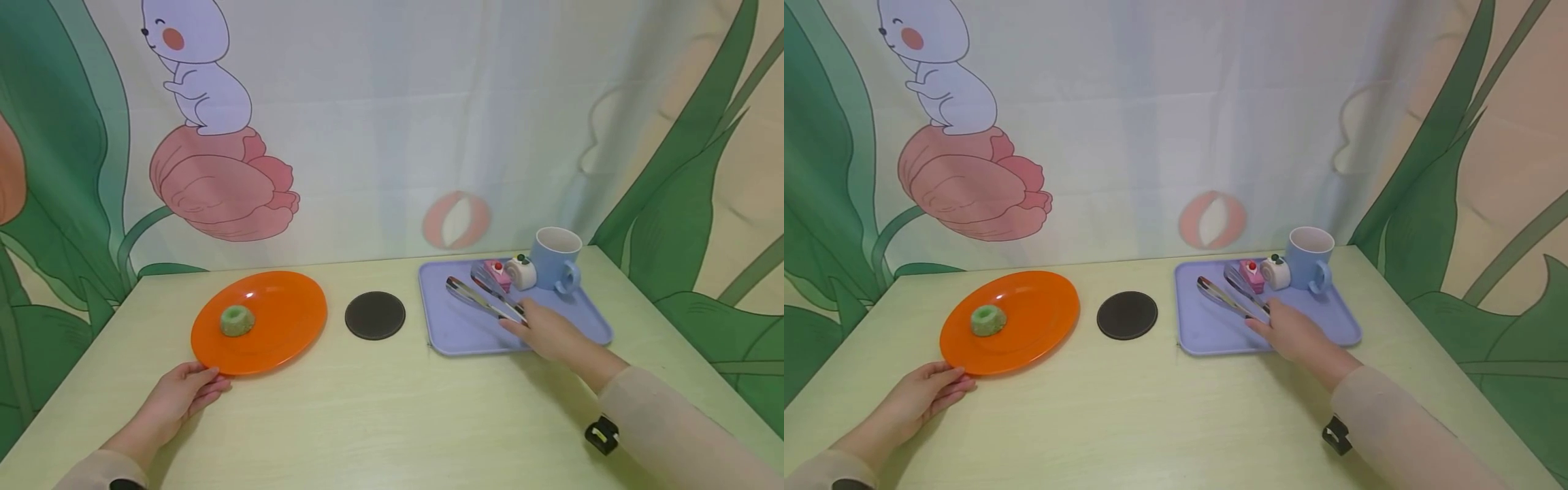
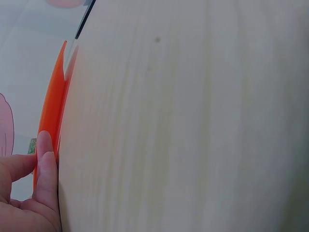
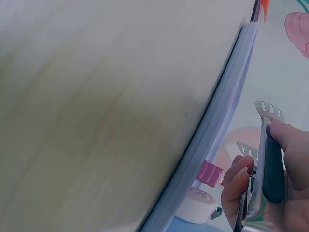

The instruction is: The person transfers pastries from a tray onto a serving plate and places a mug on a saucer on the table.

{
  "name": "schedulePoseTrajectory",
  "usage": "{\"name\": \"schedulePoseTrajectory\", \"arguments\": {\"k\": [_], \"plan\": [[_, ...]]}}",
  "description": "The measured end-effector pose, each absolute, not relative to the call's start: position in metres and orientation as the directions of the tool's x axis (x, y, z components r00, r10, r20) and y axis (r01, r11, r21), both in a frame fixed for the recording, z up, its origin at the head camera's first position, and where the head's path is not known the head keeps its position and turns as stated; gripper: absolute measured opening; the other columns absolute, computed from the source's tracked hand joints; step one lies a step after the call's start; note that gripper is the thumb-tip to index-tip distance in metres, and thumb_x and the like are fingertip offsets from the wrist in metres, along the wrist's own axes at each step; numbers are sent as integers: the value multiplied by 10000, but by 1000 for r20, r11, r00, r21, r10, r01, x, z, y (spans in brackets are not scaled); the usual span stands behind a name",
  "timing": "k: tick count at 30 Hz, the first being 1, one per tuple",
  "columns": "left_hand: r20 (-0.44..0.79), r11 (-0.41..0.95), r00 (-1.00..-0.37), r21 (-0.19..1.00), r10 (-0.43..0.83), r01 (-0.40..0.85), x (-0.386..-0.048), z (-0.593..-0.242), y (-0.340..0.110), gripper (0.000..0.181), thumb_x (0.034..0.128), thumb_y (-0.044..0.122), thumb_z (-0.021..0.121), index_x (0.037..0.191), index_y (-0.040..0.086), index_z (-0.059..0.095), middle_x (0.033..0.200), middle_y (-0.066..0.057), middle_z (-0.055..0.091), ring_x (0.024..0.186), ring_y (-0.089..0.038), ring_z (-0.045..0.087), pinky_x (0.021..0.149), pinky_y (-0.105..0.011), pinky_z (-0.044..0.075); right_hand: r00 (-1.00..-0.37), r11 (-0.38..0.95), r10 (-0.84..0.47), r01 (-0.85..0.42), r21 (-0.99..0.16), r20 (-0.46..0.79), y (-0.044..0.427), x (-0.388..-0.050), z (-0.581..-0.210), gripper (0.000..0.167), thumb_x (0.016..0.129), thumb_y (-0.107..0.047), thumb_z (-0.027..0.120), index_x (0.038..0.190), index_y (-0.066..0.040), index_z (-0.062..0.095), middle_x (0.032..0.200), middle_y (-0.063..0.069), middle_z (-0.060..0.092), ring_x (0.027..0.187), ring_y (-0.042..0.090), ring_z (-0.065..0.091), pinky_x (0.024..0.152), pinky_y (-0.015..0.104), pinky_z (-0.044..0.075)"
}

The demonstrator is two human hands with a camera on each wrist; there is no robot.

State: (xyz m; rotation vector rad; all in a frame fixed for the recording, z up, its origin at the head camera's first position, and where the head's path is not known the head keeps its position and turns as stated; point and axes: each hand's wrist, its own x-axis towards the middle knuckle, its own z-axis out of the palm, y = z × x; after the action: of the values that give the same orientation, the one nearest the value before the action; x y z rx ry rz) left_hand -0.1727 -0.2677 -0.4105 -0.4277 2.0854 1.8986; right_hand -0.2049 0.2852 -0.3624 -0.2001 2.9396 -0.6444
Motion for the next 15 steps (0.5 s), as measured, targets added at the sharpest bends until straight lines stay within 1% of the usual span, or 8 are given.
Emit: {"name": "schedulePoseTrajectory", "arguments": {"k": [4, 11, 15], "plan": [[-405, 87, -914, 910, -28, -406, -173, -409, -268, 487, 997, 157, 442, 1340, -106, 217, 894, -1, 644, 807, -89, 655, 776, -244, 532, -984, 902, -153, -101, -419, -92, 287, -206, -363, 517, 941, -451, 495, 1078, 42, 426, 755, 63, 447, 671, 195, 461, 524, 292, 364], [-421, 97, -906, 901, -50, -424, -175, -411, -267, 497, 992, 166, 458, 1347, -94, 226, 895, -13, 640, 812, -98, 656, 778, -247, 532, -984, 906, -156, -109, -409, -84, 288, -204, -361, 533, 946, -414, 506, 1126, 80, 419, 785, 79, 466, 716, 217, 480, 559, 306, 384], [-418, 103, -907, 901, -54, -421, -175, -412, -268, 501, 990, 171, 463, 1344, -95, 230, 895, -15, 641, 816, -101, 657, 779, -247, 532, -985, 911, -149, -101, -400, -92, 290, -203, -360, 573, 945, -449, 487, 1146, 82, 408, 794, 79, 469, 731, 218, 483, 576, 310, 391]]}}
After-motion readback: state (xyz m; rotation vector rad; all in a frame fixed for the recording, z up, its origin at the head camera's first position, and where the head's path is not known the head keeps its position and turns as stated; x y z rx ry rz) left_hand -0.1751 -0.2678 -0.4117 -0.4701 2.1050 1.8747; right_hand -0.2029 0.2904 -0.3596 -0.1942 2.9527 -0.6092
